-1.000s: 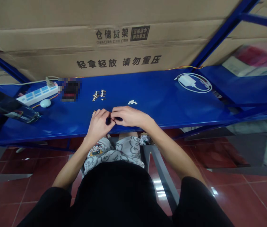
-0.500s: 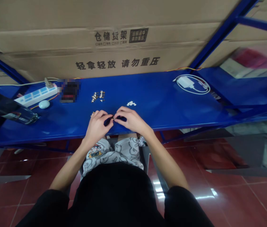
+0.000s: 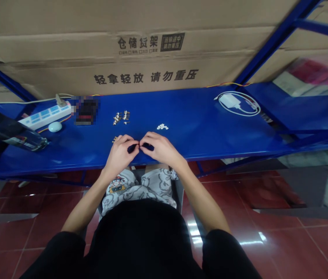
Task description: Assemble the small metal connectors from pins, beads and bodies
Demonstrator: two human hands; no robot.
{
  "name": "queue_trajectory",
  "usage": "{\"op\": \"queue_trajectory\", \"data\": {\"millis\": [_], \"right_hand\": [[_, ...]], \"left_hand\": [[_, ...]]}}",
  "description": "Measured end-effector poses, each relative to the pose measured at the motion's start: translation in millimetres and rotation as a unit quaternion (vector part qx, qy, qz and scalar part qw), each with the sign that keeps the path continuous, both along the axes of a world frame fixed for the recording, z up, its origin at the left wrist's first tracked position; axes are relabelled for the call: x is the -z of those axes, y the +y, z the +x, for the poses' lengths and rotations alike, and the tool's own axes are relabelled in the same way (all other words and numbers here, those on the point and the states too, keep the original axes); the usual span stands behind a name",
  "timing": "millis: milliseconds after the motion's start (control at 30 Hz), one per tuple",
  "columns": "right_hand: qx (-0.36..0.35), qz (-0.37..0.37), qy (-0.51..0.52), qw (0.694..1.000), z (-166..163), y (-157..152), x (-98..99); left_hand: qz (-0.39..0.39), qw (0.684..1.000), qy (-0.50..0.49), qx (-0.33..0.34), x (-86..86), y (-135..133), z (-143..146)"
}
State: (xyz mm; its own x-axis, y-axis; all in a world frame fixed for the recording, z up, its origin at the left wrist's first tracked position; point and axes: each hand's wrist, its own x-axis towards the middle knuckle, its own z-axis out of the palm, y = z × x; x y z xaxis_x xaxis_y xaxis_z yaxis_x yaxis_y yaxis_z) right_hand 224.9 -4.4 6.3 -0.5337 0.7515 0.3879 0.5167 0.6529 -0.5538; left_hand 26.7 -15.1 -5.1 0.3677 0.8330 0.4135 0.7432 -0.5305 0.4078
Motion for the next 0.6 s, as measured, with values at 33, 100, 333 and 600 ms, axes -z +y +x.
{"op": "queue_trajectory", "data": {"millis": [33, 100, 333, 600], "right_hand": [[-0.001, 0.001, -0.002, 1.0, -1.5, -1.0, -0.7], [0.0, 0.003, -0.008, 1.0, -4.6, -2.7, -1.8], [-0.003, 0.012, -0.03, 0.999, -9.4, -3.1, -0.6], [-0.004, -0.032, 0.019, 0.999, -4.7, 1.7, -0.4]], "left_hand": [[-0.003, 1.0, 0.003, -0.007, -0.7, -0.3, 0.6], [-0.007, 1.0, 0.016, -0.025, -2.6, -1.5, 2.5], [-0.018, 0.997, 0.051, -0.063, -6.9, -3.9, 7.1], [0.007, 0.999, 0.029, -0.043, -4.5, -3.7, 2.9]]}}
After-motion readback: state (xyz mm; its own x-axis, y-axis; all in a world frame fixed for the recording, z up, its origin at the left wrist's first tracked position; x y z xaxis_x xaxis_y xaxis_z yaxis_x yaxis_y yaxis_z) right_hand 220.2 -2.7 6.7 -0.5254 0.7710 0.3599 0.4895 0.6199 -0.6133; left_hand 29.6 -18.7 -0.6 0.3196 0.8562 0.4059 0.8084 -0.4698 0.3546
